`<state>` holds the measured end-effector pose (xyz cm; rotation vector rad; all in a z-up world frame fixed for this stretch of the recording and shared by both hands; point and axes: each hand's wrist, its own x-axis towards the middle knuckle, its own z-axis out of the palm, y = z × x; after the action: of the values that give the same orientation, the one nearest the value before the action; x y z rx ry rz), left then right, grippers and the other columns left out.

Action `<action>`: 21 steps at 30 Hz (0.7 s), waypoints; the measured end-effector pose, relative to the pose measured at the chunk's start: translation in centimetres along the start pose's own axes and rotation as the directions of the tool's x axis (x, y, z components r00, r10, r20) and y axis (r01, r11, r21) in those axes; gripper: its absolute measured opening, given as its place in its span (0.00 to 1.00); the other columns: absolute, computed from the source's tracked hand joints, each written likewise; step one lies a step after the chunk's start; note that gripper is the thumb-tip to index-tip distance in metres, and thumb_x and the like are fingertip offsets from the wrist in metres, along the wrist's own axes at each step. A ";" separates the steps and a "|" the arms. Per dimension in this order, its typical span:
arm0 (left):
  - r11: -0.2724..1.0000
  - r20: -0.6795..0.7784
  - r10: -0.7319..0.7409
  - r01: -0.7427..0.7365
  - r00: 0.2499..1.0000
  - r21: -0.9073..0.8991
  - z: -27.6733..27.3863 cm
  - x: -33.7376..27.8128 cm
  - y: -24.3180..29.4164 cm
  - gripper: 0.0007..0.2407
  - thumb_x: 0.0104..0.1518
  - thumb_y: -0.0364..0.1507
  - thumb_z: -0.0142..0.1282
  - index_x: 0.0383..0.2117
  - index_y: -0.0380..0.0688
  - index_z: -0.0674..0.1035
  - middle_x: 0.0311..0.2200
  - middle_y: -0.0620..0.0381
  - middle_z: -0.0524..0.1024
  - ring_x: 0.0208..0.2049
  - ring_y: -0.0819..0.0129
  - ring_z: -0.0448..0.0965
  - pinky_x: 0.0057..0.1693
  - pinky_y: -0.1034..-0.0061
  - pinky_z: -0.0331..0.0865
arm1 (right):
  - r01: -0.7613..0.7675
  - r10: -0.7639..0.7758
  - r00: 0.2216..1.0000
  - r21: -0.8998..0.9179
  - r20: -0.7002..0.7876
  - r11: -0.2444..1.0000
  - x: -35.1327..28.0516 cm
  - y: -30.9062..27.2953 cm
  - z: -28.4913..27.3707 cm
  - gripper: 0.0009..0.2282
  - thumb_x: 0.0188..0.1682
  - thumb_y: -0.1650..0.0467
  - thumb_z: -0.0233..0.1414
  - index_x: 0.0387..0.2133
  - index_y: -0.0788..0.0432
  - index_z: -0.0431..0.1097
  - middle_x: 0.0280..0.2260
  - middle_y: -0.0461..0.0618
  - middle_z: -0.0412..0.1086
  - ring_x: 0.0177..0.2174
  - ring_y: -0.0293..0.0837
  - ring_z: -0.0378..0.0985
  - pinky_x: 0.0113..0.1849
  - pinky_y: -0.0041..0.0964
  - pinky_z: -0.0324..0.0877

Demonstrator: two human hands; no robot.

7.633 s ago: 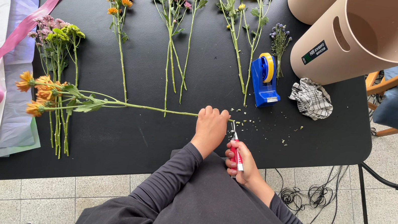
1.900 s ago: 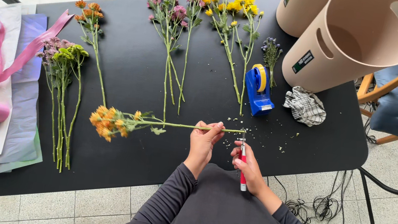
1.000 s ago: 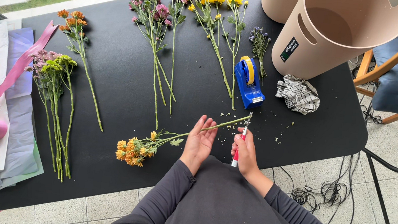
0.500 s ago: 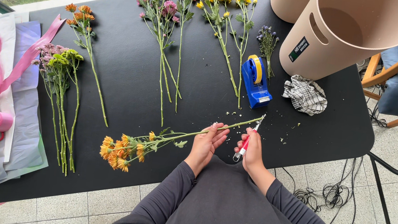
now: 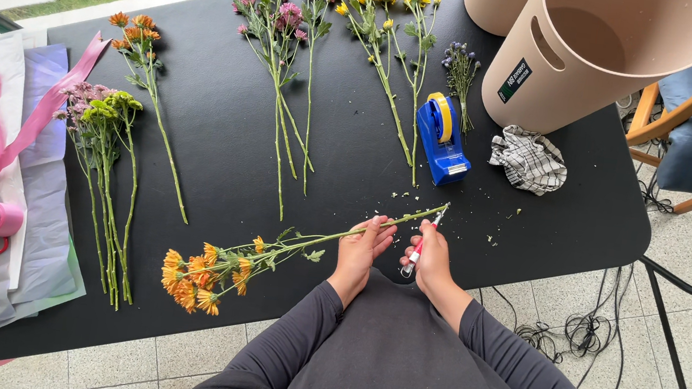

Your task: The person trims the stems of various flowers using shears, clearing small leaves and buds from the stalks before setting the stems back onto the table.

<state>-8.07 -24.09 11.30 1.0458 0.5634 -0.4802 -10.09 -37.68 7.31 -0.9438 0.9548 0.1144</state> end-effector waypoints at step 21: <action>0.992 -0.170 0.127 -0.126 0.977 0.019 -3.4 2.8 0.2 0.15 0.68 0.35 0.53 0.42 0.31 0.80 0.41 0.35 0.82 0.42 0.53 0.86 0.47 0.70 0.82 | 0.196 -0.026 0.976 -0.824 0.215 0.531 -2.9 -5.4 -4.6 0.37 0.39 0.53 0.62 0.59 0.64 0.67 0.50 0.68 0.72 0.53 0.60 0.74 0.53 0.49 0.67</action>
<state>-6.50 -21.23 8.27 1.1299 0.6430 -0.2824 -12.30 -43.47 11.82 -1.8737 0.6313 0.5941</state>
